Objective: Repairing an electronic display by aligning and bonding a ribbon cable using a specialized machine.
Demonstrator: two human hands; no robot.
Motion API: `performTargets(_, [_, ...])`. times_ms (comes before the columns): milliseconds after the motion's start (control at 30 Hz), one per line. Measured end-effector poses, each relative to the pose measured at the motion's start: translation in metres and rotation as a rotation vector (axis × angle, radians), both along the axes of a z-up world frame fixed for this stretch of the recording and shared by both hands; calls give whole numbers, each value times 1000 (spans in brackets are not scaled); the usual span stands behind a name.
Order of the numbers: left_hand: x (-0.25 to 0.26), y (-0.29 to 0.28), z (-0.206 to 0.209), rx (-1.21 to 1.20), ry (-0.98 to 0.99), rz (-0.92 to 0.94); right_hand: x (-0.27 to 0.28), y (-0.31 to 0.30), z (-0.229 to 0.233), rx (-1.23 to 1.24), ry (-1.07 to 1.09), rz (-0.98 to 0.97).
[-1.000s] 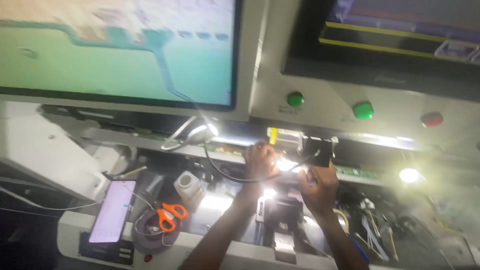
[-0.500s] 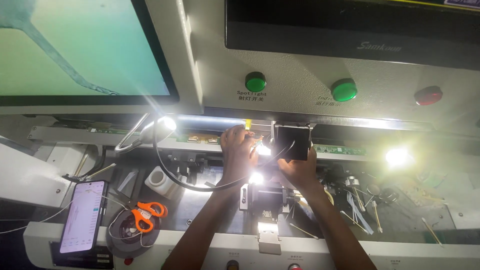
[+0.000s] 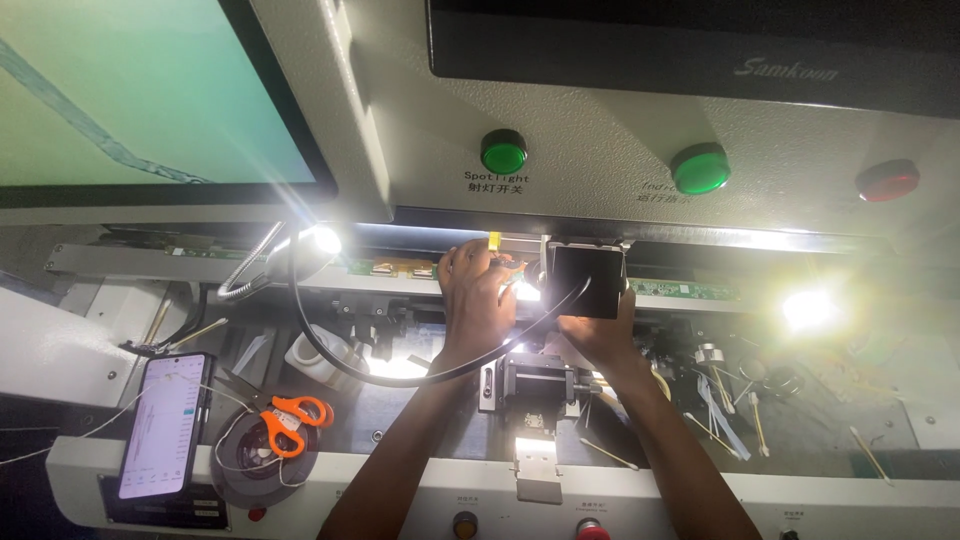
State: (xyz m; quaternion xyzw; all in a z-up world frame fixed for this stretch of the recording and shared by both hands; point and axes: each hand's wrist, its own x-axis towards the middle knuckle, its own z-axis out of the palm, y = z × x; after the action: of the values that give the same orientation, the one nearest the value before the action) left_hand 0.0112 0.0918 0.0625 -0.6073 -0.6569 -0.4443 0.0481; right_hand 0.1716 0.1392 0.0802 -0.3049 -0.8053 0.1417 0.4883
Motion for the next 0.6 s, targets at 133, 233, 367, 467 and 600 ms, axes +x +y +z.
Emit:
performTargets(133, [2, 2, -3, 26, -13, 2, 7, 16, -32, -19, 2, 24])
performTargets(233, [1, 2, -7, 25, 1, -14, -16, -15, 38, 1, 129, 47])
performTargets(367, [5, 0, -3, 27, -14, 11, -9, -12, 35, 59, 51, 31])
performTargets(467, [5, 2, -7, 27, -2, 21, 1, -1, 21, 102, 64, 62])
performTargets(600, [5, 1, -9, 13, -9, 10, 7, 6, 8, 175, 24, 50])
